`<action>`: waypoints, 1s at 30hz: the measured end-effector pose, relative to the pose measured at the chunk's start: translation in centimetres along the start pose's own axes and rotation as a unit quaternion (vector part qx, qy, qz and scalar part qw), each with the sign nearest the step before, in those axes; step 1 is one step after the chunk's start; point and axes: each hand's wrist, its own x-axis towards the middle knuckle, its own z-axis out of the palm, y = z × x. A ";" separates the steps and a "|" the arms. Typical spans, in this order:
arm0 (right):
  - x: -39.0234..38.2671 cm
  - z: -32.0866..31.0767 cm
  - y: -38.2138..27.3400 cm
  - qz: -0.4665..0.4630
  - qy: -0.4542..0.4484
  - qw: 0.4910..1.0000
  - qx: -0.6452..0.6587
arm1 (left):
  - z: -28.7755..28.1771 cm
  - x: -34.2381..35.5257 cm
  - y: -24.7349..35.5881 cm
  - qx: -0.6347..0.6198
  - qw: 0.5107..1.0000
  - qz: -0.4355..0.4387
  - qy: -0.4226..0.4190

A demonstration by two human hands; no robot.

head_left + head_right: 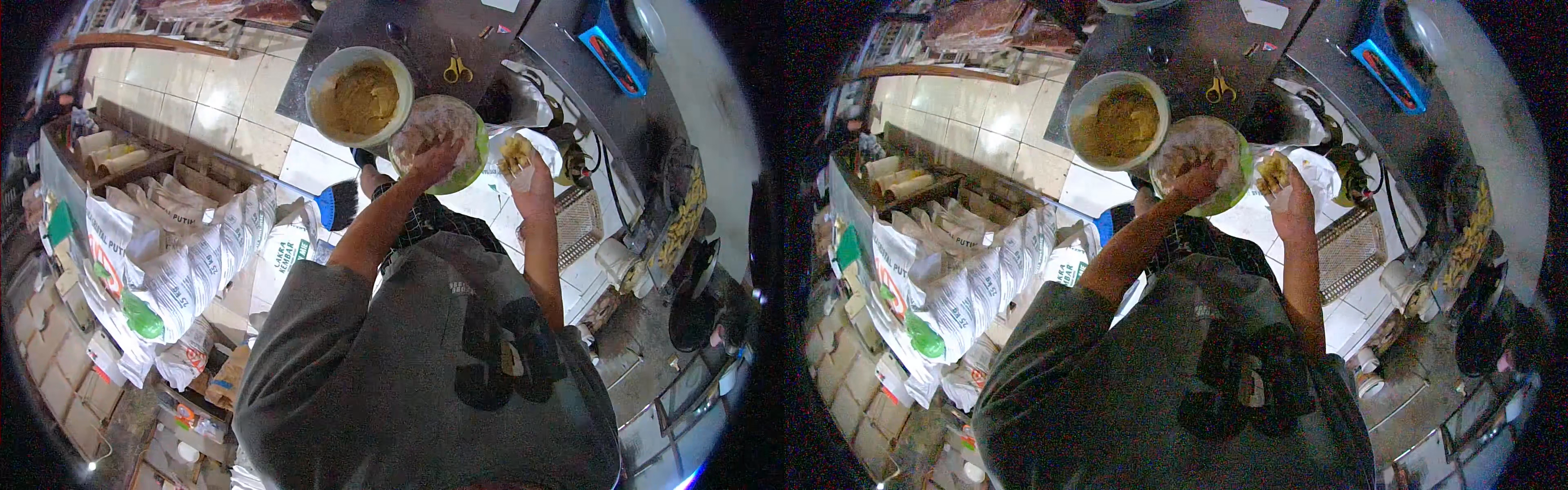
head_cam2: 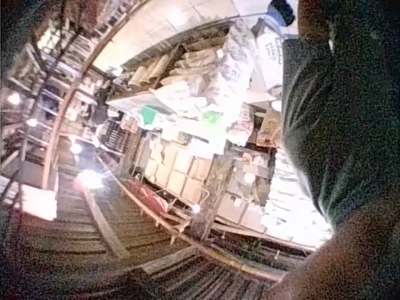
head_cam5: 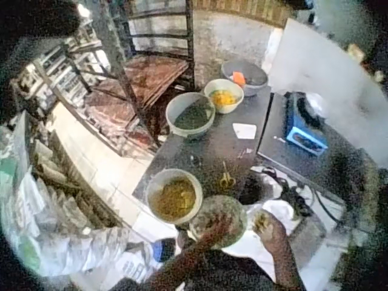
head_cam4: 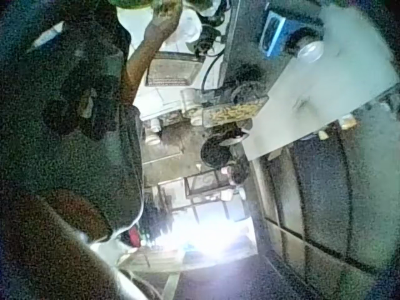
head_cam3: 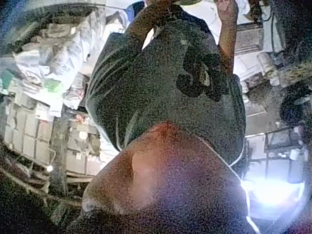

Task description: Manually mixing and coating dough portions with flour in a bowl.

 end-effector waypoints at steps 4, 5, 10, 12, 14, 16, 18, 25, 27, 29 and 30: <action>0.2 1.7 0.2 0.013 -0.009 1.000 0.006 | 6.0 0.5 -1.9 -0.058 0.993 -0.006 0.101; 0.4 1.0 0.5 0.009 0.013 1.000 0.015 | 2.5 0.7 -1.0 -0.173 0.982 -0.073 0.020; 1.0 1.7 0.9 0.008 -0.001 1.000 0.010 | -2.4 0.5 -0.5 -0.318 0.926 -0.188 -0.075; 1.3 2.1 1.1 0.019 -0.021 0.999 0.039 | -3.8 -0.5 -0.1 -0.338 0.928 -0.150 0.049; 1.5 2.9 1.2 0.016 -0.014 0.998 0.051 | -7.4 -1.2 0.1 -0.391 0.905 -0.162 0.037; 1.8 3.0 1.1 0.006 -0.019 0.998 0.066 | -9.0 -1.4 0.6 -0.455 0.864 -0.211 0.047; 2.5 3.4 1.0 -0.007 -0.028 0.996 0.083 | -11.2 -2.2 -0.1 -0.483 0.848 -0.211 0.062; 4.2 5.4 1.2 -0.040 -0.061 0.989 0.128 | -15.5 -3.6 -6.5 -0.553 0.780 -0.176 0.233; 3.7 6.4 1.4 -0.051 -0.069 0.987 0.139 | -17.4 -3.3 -9.1 -0.472 0.817 -0.303 0.135; 3.5 8.4 1.8 -0.028 -0.073 0.989 0.123 | -13.6 -3.8 -15.4 -0.484 0.814 -0.300 0.119; 3.9 8.2 2.0 -0.034 -0.039 0.990 0.129 | -15.3 -3.4 -14.9 -0.560 0.781 -0.253 0.115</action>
